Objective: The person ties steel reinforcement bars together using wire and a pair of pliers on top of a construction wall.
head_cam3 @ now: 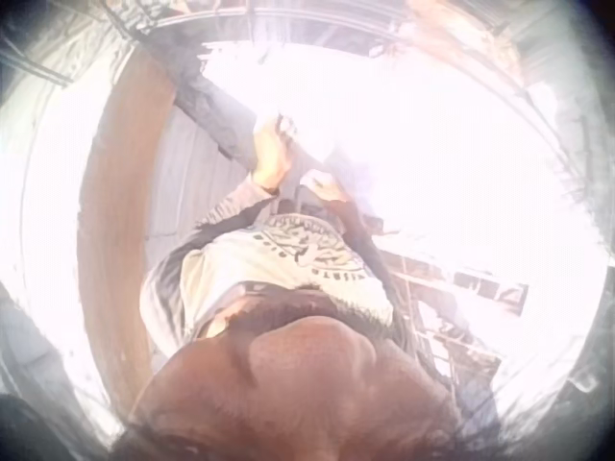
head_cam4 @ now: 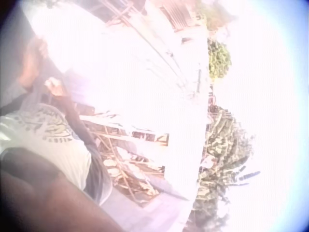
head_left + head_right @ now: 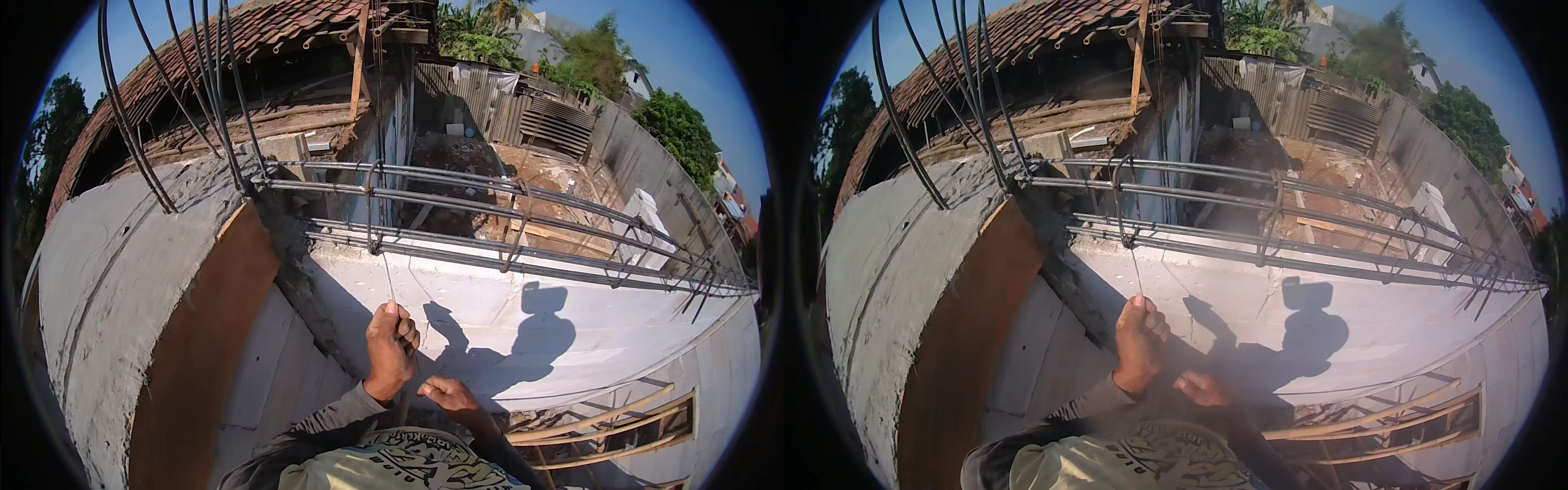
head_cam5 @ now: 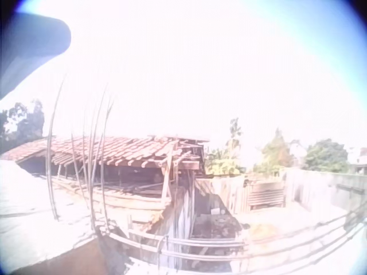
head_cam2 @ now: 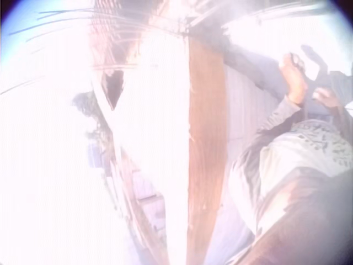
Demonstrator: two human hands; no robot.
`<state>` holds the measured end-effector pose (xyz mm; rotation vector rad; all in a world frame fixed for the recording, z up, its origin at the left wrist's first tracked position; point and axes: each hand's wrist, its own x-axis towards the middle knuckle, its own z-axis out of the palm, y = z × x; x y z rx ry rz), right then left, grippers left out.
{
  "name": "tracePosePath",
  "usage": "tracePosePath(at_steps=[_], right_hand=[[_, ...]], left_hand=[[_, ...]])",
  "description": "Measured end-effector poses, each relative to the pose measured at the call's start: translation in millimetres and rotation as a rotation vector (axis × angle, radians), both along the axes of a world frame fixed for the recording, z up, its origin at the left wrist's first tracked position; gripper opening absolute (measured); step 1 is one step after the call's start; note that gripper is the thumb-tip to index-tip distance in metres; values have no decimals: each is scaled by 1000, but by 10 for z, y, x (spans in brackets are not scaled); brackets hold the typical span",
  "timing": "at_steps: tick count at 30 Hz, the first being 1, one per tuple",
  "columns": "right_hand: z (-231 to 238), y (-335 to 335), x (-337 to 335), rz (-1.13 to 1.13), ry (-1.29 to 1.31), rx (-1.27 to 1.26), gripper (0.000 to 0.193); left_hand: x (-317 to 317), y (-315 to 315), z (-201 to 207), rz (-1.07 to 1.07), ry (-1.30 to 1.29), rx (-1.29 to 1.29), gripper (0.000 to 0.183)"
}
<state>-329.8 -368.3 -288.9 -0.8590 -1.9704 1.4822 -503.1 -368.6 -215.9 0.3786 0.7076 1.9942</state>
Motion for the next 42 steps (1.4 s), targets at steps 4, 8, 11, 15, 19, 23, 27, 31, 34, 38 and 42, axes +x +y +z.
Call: tracePosePath(at_steps=[4,8,11,15,19,23,27,31,34,38,42], right_hand=[[493,-46,334,150,447,-506,36],[446,34,110,-41,62,-122,36],[279,4,130,410,75,-15,34],[606,-60,345,29,196,-365,31],[192,46,63,-159,60,49,32],[292,-97,148,431,359,30,33],[228,195,308,420,834,-627,33],[326,161,236,-327,166,-204,32],[245,95,247,84,82,61,30],[522,-158,361,466,432,-263,30],[353,32,461,190,811,-665,32]], left_hand=[[-54,-115,116,-45,57,126,28],[144,-252,329,-89,181,190,28],[150,-112,324,-71,130,229,33],[-19,-182,343,-33,128,221,30],[62,-153,328,-142,153,214,27],[-10,-69,323,-93,143,156,32],[95,-218,456,-22,123,81,30],[192,-165,391,-153,216,222,29],[143,-67,378,-196,202,238,29],[41,-38,341,-211,134,258,29],[102,-44,308,-258,143,273,26]])
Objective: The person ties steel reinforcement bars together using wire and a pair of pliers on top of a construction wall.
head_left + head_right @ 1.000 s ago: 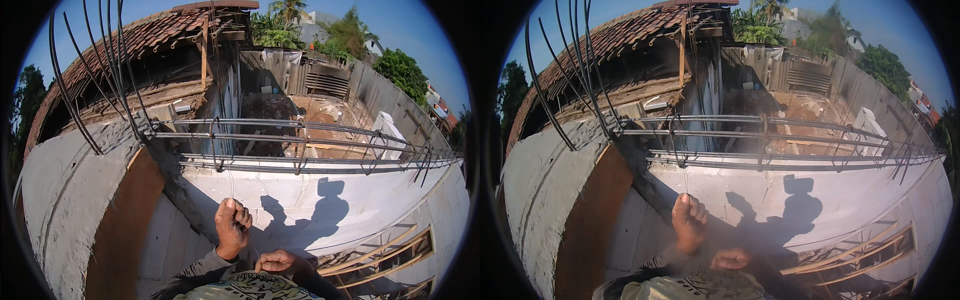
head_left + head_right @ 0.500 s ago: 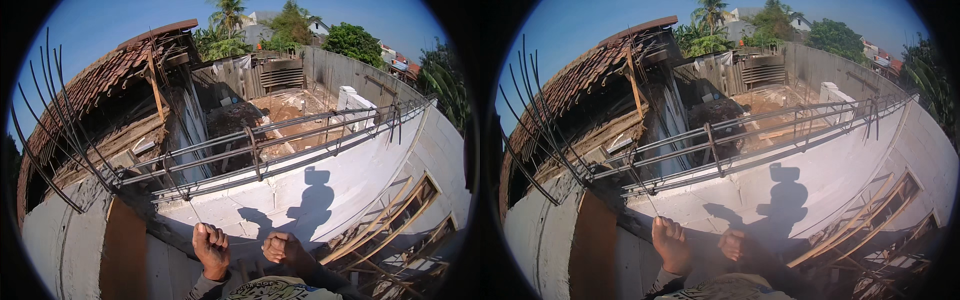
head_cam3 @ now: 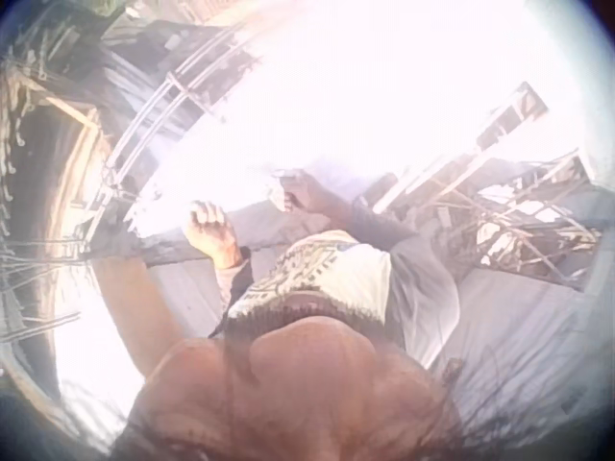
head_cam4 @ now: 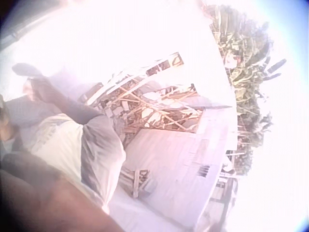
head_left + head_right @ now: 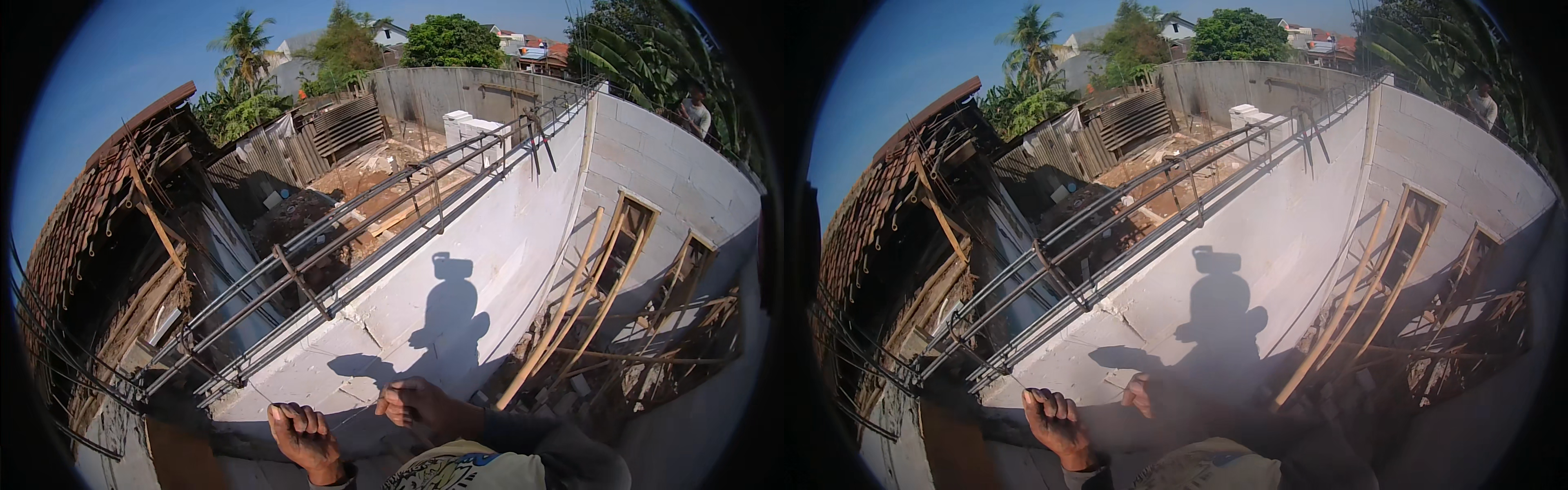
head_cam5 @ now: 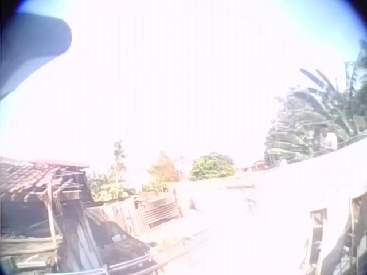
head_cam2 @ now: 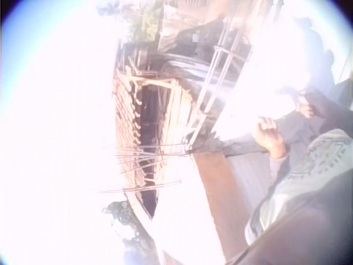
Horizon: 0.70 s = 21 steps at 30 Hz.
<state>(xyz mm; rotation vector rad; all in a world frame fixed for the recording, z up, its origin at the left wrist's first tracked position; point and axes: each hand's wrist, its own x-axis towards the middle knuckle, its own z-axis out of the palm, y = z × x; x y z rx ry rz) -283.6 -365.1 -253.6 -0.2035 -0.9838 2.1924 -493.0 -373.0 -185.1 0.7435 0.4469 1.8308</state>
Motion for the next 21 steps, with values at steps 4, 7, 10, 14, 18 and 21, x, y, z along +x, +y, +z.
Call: tracePosePath(at_steps=[4,7,10,14,18,21], right_hand=[[7,-10,-23,-431,-684,411,32],[-458,-45,-185,-157,-580,657,31],[-366,-143,-211,104,-525,678,30],[-804,-113,-224,264,-489,573,28],[-1391,-247,68,49,-605,698,22],[-673,-345,341,162,-774,463,25]], left_hand=[[107,-41,52,-30,64,63,25],[193,11,70,-56,82,31,26],[174,47,41,-44,48,-34,25],[90,40,152,69,109,-121,24],[12,233,196,98,120,-102,29],[-1,257,249,114,50,-187,32]])
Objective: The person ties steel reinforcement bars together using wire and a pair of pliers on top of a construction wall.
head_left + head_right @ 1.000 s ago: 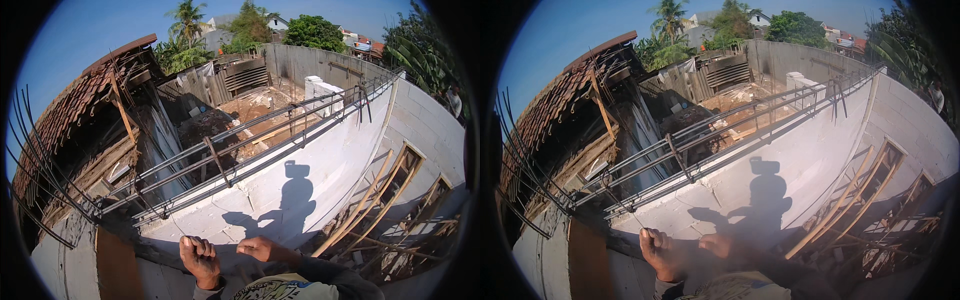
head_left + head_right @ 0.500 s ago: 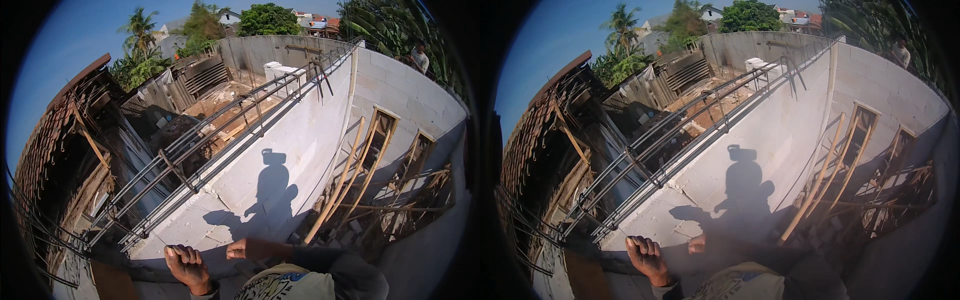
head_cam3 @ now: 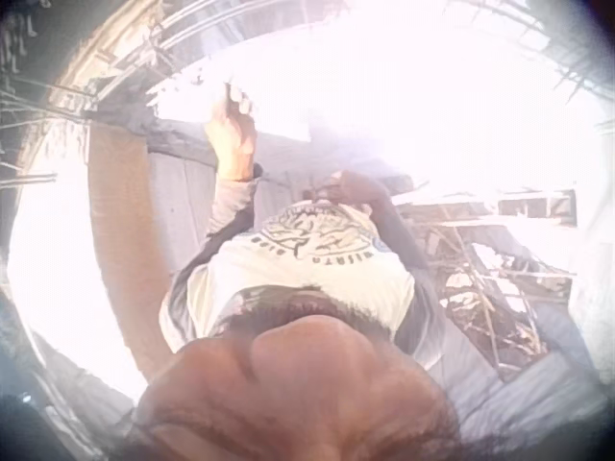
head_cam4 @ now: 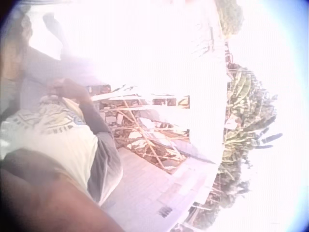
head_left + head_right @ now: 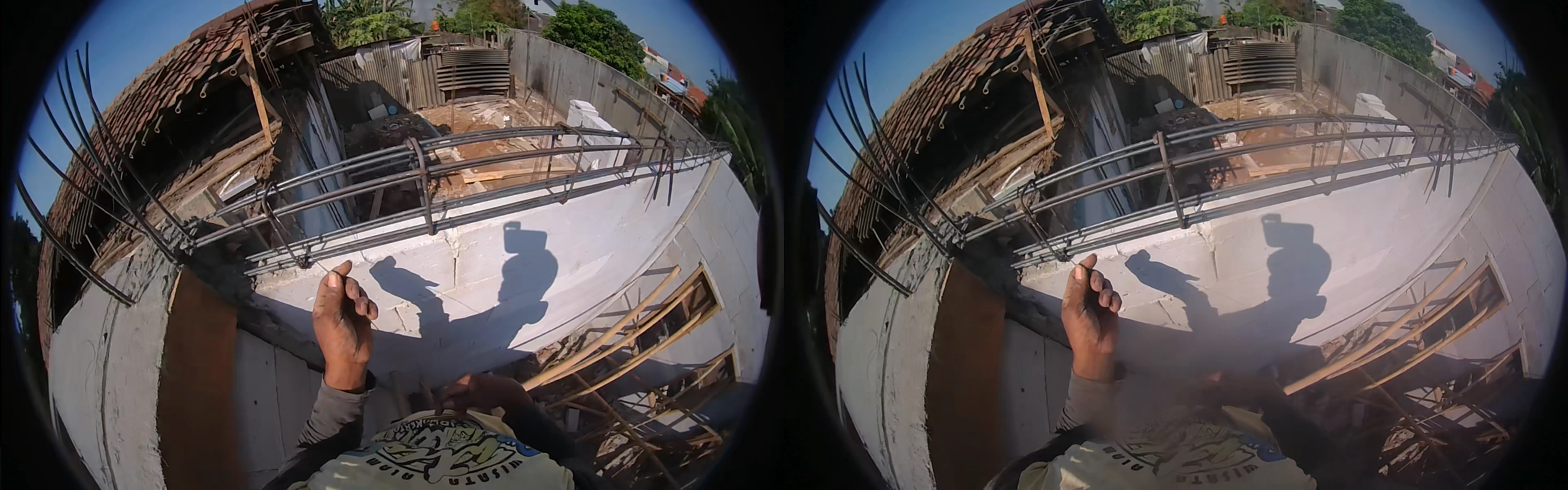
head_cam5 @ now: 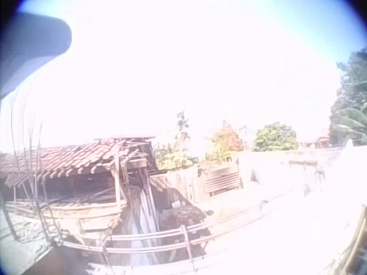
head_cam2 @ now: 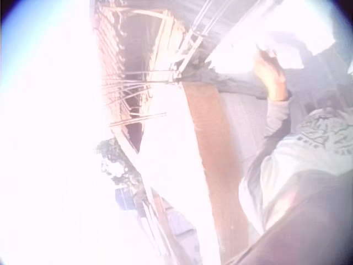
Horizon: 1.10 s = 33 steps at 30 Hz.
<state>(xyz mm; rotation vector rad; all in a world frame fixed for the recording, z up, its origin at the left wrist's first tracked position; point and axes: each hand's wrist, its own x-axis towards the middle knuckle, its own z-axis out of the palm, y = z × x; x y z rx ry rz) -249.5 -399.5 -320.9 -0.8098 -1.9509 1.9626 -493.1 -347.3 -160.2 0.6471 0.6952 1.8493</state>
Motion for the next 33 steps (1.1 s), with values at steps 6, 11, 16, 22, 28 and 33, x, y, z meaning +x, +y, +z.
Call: tracePosePath(at_steps=[6,11,16,22,28,33], right_hand=[[-357,-53,347,-612,653,-91,26],[70,162,47,-894,548,-353,27],[-148,109,-29,-637,-129,275,32],[37,-45,32,-155,19,223,32],[-43,-116,345,-350,782,-389,31],[-409,303,464,-572,950,-600,27]], left_hand=[[-249,4,-24,71,-58,80,34],[-156,-57,-118,59,-49,66,36],[-254,31,-203,153,-64,78,37],[-456,22,-161,290,-152,97,35],[-581,-34,-174,179,-157,125,30],[-385,-183,-136,21,19,61,28]])
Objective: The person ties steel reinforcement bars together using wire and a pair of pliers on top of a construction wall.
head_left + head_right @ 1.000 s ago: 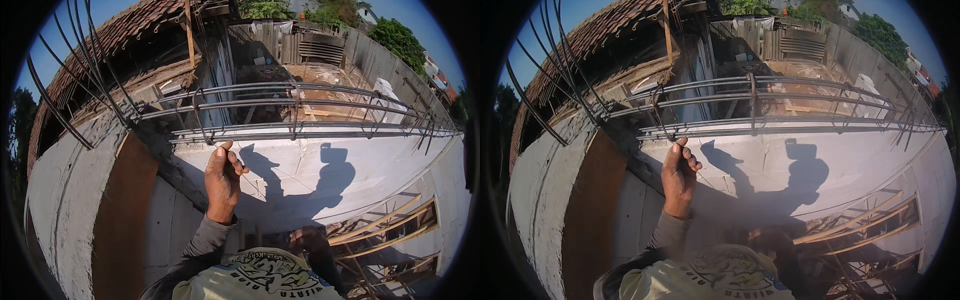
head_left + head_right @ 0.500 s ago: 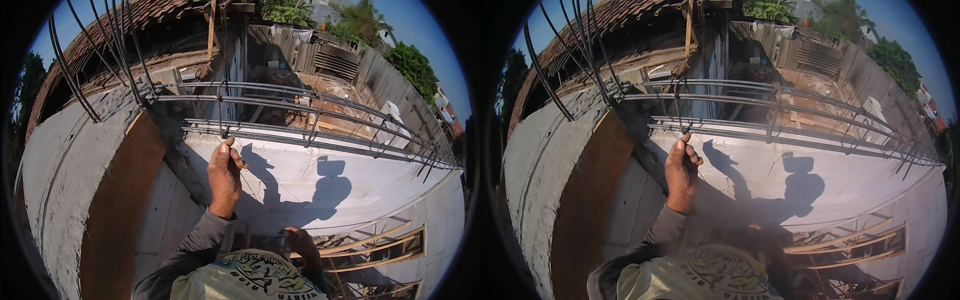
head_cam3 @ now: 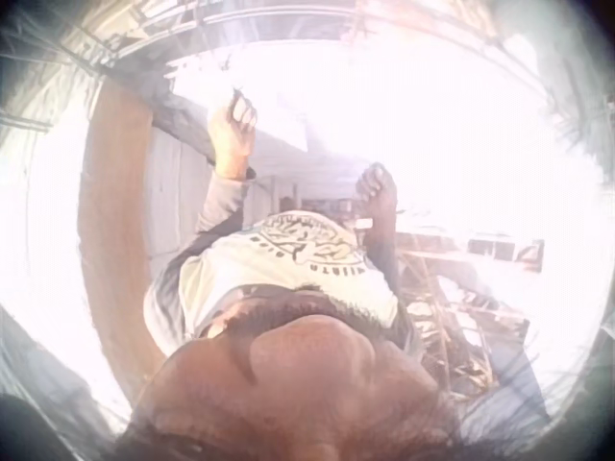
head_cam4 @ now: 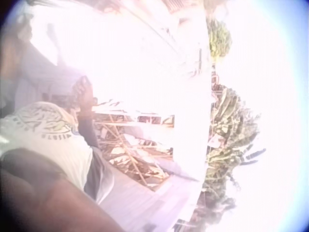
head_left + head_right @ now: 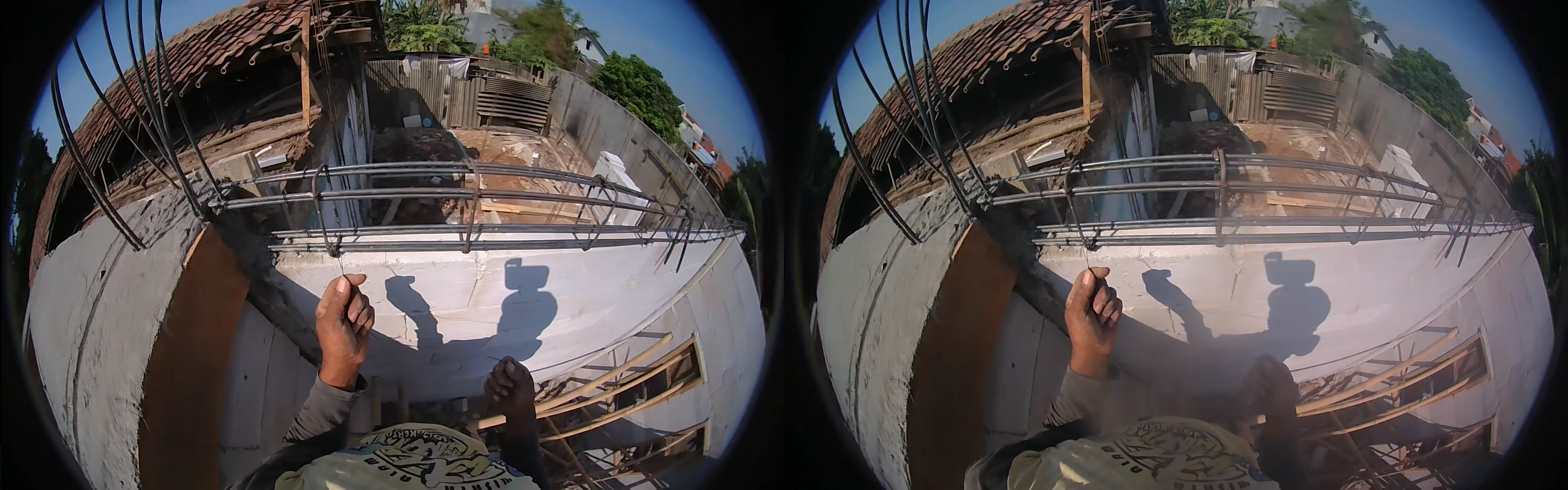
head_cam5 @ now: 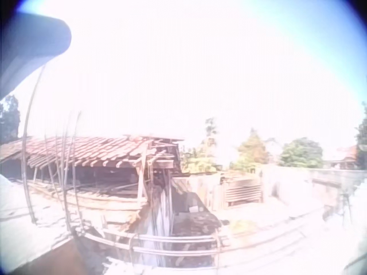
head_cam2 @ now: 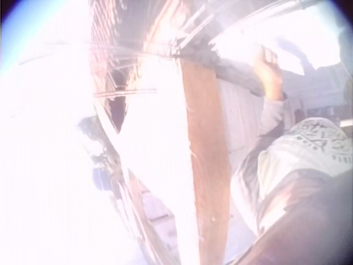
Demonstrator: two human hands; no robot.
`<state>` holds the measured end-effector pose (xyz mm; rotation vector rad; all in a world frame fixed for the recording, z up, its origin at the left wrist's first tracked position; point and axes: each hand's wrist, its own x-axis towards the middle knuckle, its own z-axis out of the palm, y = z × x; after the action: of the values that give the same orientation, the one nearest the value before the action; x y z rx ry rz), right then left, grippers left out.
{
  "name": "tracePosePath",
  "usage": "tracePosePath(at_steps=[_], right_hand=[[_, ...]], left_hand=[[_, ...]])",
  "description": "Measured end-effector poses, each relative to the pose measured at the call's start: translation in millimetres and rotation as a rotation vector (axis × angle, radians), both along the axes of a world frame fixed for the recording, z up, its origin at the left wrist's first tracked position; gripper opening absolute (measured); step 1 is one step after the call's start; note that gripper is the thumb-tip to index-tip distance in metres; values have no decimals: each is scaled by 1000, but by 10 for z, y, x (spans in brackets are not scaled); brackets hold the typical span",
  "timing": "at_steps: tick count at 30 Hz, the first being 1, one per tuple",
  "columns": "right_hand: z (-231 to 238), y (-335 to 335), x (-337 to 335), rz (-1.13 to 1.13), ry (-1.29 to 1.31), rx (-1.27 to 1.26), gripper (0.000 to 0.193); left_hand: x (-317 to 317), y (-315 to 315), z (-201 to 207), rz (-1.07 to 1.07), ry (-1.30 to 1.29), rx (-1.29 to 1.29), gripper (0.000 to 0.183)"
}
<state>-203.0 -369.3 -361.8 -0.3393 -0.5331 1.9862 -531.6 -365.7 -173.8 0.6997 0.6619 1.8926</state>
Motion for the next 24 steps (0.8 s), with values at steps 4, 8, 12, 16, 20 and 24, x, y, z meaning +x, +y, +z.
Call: tracePosePath(at_steps=[4,8,12,16,20,24], right_hand=[[185,17,-160,-100,-450,-93,24],[201,-55,-295,-205,-607,-105,24],[244,-53,-314,-138,-708,-17,24],[378,-19,-547,-83,-1057,325,27],[210,-62,-455,-115,-953,158,29],[189,-155,-374,-63,-942,53,35]], left_hand=[[89,-32,-70,-17,111,-26,31],[258,-7,-183,-41,301,-50,33],[292,38,-242,-1,452,-59,34],[-23,-83,-309,112,507,-71,33],[108,-67,-204,2,626,-68,35],[136,-139,-303,-40,670,-97,35]])
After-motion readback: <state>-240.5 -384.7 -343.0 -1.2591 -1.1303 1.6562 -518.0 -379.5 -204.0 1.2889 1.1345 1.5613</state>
